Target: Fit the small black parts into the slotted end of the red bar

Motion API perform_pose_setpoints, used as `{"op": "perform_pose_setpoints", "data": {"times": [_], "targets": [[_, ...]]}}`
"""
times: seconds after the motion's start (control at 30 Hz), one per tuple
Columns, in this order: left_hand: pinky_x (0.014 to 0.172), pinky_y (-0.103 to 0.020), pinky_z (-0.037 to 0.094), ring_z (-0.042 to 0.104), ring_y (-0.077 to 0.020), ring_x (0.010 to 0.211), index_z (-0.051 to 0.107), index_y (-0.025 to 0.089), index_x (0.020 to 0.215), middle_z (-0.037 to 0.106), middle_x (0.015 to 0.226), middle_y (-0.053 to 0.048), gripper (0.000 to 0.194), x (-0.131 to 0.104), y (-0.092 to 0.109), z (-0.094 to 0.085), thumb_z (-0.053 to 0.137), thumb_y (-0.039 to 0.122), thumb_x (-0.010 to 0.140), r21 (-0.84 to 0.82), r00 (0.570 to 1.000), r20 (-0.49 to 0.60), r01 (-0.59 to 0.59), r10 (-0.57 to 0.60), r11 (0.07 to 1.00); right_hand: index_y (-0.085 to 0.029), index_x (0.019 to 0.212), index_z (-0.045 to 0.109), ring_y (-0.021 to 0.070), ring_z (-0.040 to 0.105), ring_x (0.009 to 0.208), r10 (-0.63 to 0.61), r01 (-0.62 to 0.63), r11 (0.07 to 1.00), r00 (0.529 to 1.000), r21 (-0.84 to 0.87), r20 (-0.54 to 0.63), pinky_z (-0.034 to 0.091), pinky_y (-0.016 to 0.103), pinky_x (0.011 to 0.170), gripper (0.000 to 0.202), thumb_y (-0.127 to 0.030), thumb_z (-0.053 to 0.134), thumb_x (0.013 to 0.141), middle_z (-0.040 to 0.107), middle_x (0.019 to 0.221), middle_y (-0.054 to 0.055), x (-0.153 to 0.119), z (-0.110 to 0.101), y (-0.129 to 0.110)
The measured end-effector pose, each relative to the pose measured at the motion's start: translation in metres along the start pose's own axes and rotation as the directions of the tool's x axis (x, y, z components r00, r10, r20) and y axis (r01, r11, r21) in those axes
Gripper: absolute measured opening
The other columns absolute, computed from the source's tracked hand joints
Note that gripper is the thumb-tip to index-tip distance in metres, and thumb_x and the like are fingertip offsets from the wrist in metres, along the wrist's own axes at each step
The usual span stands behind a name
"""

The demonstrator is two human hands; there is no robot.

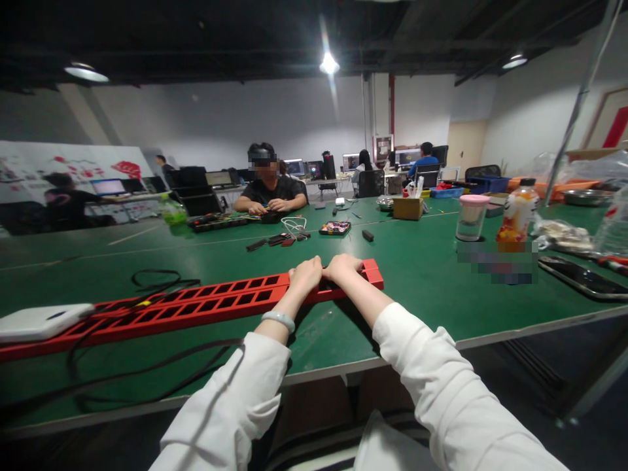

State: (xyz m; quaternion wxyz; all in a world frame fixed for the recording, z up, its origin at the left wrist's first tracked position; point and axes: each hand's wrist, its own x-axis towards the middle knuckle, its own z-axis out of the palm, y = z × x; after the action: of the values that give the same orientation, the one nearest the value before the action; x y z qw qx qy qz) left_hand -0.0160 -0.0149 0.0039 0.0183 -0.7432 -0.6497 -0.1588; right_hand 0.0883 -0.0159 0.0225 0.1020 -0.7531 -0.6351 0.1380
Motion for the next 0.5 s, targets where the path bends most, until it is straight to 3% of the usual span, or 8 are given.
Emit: {"op": "perform_pose_setpoints", "data": {"times": [0.5], "targets": [[0.079,-0.044,0.035,0.055,-0.0276,0.095,0.059,0.019,0.093,0.063,0.100,-0.011,0.047,0.0007,-0.0004,-0.0015,0.014,0.031,0.088,0.112,0.999,0.040,-0.023,0.018,0.993,-0.014,0.097,0.064,0.0314,0.060,0.085,-0.044,0.050,0.998,0.991,0.043,-0.127,0.045,0.046,0.069,0.053,-0.058,0.052,0.068,0.063,0.093,0.019,0.0110,0.0090,0.0026]]}}
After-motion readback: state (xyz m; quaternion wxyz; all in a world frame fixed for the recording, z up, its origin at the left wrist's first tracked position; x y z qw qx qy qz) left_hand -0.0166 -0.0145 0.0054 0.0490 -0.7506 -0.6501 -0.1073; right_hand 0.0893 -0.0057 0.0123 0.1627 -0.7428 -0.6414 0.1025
